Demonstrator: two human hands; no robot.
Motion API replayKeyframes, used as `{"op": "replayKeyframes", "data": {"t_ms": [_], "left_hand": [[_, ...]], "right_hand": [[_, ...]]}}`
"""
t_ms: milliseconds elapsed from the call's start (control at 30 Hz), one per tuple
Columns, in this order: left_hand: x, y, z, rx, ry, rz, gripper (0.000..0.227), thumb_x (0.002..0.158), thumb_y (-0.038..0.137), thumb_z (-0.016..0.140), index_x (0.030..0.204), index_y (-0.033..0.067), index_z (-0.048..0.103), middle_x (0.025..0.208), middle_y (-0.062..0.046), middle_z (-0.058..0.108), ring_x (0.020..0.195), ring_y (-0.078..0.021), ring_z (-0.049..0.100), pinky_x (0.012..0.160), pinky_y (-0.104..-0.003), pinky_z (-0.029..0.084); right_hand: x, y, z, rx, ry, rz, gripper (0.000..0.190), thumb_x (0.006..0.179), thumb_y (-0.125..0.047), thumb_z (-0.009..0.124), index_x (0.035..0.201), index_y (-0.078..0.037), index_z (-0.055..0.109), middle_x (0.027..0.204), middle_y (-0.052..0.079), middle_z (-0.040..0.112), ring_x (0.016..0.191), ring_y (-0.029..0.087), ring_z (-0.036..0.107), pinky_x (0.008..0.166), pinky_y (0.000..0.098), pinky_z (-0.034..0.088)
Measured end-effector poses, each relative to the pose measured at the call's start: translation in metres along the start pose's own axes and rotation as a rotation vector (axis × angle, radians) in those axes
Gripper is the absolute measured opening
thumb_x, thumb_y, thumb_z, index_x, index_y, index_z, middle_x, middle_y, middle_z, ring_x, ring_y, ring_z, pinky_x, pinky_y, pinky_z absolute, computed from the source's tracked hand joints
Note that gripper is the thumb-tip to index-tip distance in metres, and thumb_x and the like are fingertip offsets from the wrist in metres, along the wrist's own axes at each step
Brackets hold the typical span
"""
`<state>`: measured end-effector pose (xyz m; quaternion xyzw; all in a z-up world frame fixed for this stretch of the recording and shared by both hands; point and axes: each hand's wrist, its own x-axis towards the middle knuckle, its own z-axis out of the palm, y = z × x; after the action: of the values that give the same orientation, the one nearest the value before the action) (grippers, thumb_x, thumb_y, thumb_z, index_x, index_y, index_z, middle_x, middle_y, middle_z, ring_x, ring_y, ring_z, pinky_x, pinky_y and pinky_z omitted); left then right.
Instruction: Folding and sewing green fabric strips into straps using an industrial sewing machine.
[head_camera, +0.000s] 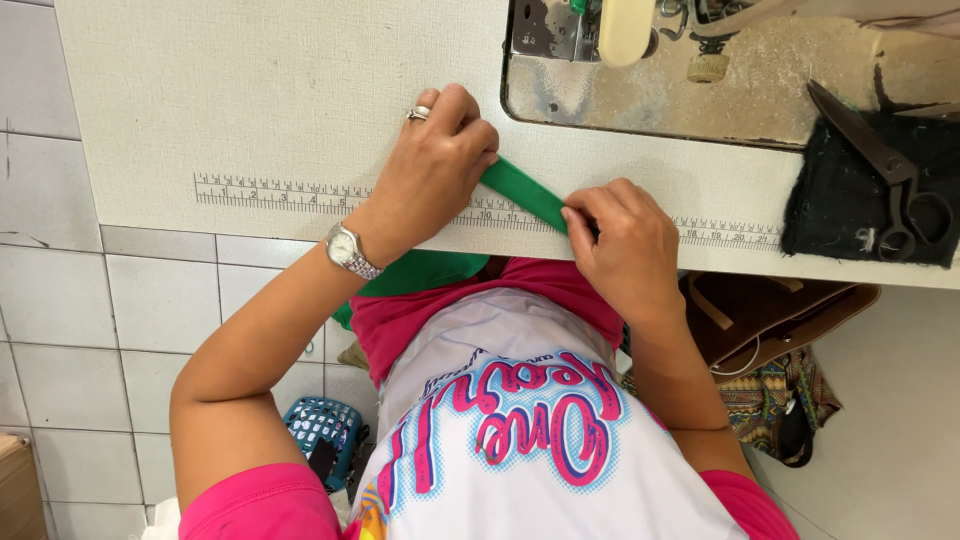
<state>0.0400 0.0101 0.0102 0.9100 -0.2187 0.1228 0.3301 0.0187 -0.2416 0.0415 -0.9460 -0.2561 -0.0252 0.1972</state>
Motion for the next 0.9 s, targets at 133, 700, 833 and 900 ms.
{"op": "replayKeyframes", "data": {"t_ms": [133,700,833,900], "left_hand": [[0.010,0.018,-0.004,0.512,0.018,-0.012,0.021,0.085,0.010,0.073,0.090,0.0148,0.053,0.099,-0.007,0.049,0.094,-0.0305,0.051,0.075,-0.041,0.044],[0.008,0.037,0.052,0.577,0.176,0.195,0.032,0.109,0.024,0.049,0.107,-0.0014,0.068,0.115,-0.023,0.065,0.111,-0.0342,0.064,0.094,-0.039,0.051],[0.019,0.032,0.056,0.533,0.149,0.167,0.040,0.112,0.031,0.039,0.120,0.0002,0.064,0.116,-0.019,0.066,0.113,-0.0316,0.065,0.097,-0.037,0.052],[0.027,0.025,0.060,0.516,0.122,0.170,0.043,0.112,0.033,0.039,0.128,-0.0005,0.061,0.117,-0.018,0.064,0.114,-0.0311,0.064,0.099,-0.037,0.051]], "right_hand": [[-0.010,-0.015,0.002,0.219,-0.150,0.052,0.010,0.094,-0.012,0.074,0.102,-0.012,0.068,0.090,0.005,0.068,0.074,0.023,0.066,0.064,0.0393,0.051],[0.000,0.006,0.014,0.191,0.241,-0.443,0.010,0.094,-0.017,0.080,0.089,-0.011,0.074,0.107,0.004,0.073,0.090,0.026,0.068,0.074,0.0374,0.053],[0.004,0.013,0.015,0.210,0.260,-0.424,0.009,0.093,-0.016,0.081,0.090,-0.010,0.075,0.109,0.004,0.074,0.091,0.026,0.068,0.074,0.0371,0.052],[0.007,0.017,0.014,0.204,0.267,-0.423,0.008,0.093,-0.015,0.080,0.092,-0.010,0.076,0.110,0.005,0.074,0.092,0.026,0.068,0.074,0.0369,0.051]]}}
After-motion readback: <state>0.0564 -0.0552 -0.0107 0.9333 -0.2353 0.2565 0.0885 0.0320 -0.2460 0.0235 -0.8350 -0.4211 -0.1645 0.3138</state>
